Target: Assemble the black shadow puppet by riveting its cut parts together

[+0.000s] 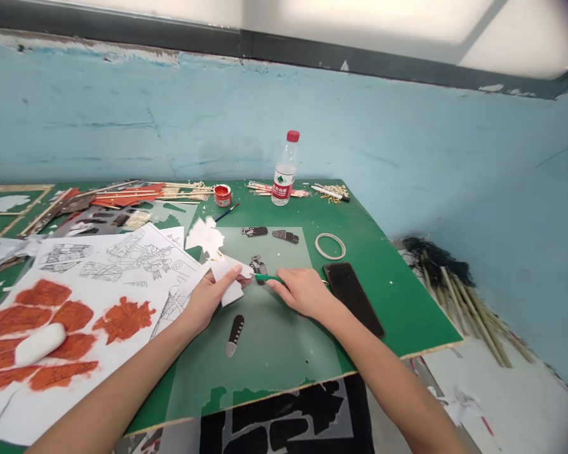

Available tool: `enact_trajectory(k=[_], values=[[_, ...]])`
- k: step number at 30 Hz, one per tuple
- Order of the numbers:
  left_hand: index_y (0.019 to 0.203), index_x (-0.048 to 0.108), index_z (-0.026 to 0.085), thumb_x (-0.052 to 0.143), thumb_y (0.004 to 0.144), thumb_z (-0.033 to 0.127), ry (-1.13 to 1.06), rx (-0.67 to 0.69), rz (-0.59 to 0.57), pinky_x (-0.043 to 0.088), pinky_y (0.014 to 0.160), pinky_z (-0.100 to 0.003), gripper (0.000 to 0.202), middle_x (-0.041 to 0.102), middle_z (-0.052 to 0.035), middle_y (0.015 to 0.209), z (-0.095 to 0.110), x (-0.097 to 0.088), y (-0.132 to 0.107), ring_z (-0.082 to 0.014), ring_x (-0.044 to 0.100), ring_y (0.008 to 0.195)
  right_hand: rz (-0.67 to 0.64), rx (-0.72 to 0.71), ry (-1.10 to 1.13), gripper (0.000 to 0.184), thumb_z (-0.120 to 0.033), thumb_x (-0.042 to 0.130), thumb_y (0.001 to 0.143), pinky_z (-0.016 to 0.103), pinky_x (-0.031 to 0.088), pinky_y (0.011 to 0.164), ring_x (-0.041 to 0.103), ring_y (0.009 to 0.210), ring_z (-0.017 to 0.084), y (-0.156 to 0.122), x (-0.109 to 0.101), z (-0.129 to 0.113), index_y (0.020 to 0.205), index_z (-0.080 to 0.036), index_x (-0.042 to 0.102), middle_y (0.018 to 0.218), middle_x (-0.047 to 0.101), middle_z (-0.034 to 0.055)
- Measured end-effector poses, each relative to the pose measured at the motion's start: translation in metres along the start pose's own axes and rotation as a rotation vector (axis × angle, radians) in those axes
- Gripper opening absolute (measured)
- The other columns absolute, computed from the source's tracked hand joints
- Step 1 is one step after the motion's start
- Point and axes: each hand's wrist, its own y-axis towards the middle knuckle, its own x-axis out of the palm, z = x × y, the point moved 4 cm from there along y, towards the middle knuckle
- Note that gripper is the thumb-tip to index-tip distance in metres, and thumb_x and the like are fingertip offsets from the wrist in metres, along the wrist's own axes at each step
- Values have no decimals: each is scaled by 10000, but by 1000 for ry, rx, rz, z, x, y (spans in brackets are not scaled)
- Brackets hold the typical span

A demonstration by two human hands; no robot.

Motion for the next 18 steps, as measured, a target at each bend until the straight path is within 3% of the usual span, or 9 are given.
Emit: enact_trajectory(k=[18], values=[[928,792,162,828,765,583,-61,-24,-2,560,991,-420,452,824,-102,963,2,2,-2,-316,754,1020,-70,-8,-177,509,-514,304,1113,319,118,542,684,689,194,1,9,-2,986,-157,644,792,759,78]])
